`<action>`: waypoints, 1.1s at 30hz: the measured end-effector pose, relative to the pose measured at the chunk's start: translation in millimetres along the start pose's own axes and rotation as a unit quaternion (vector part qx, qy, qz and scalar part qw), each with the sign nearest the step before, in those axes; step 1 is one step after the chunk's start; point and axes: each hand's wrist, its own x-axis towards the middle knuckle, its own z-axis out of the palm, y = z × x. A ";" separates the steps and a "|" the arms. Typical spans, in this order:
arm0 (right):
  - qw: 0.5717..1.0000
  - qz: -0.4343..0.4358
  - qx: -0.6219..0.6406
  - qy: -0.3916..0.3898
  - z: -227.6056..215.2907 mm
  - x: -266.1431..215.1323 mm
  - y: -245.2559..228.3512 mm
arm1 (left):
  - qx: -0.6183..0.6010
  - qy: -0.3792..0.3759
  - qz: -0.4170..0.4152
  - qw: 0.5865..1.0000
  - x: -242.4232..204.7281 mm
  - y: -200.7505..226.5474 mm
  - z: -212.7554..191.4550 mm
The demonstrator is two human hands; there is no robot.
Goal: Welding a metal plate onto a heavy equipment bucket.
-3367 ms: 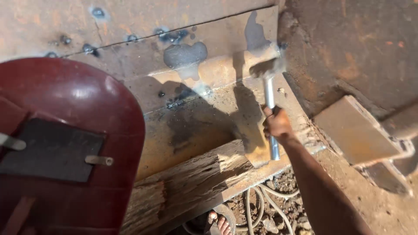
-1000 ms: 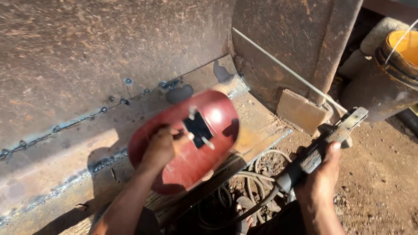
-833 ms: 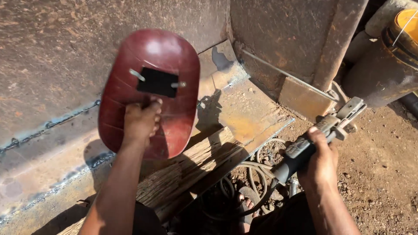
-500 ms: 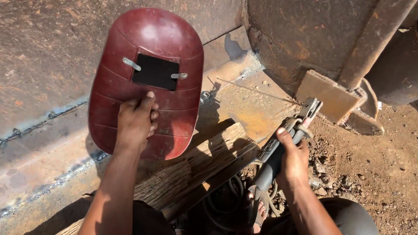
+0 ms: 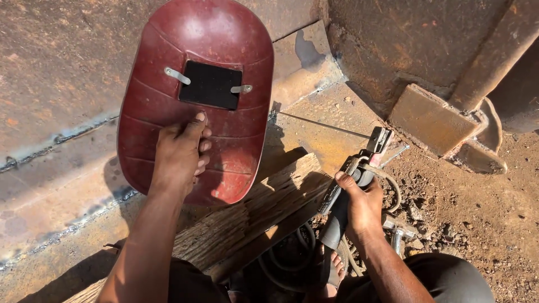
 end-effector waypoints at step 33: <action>0.997 0.014 0.072 -0.017 4.1 -4.9 -5.1 | 0.293 -0.247 0.158 0.910 14.7 -39.0 17.4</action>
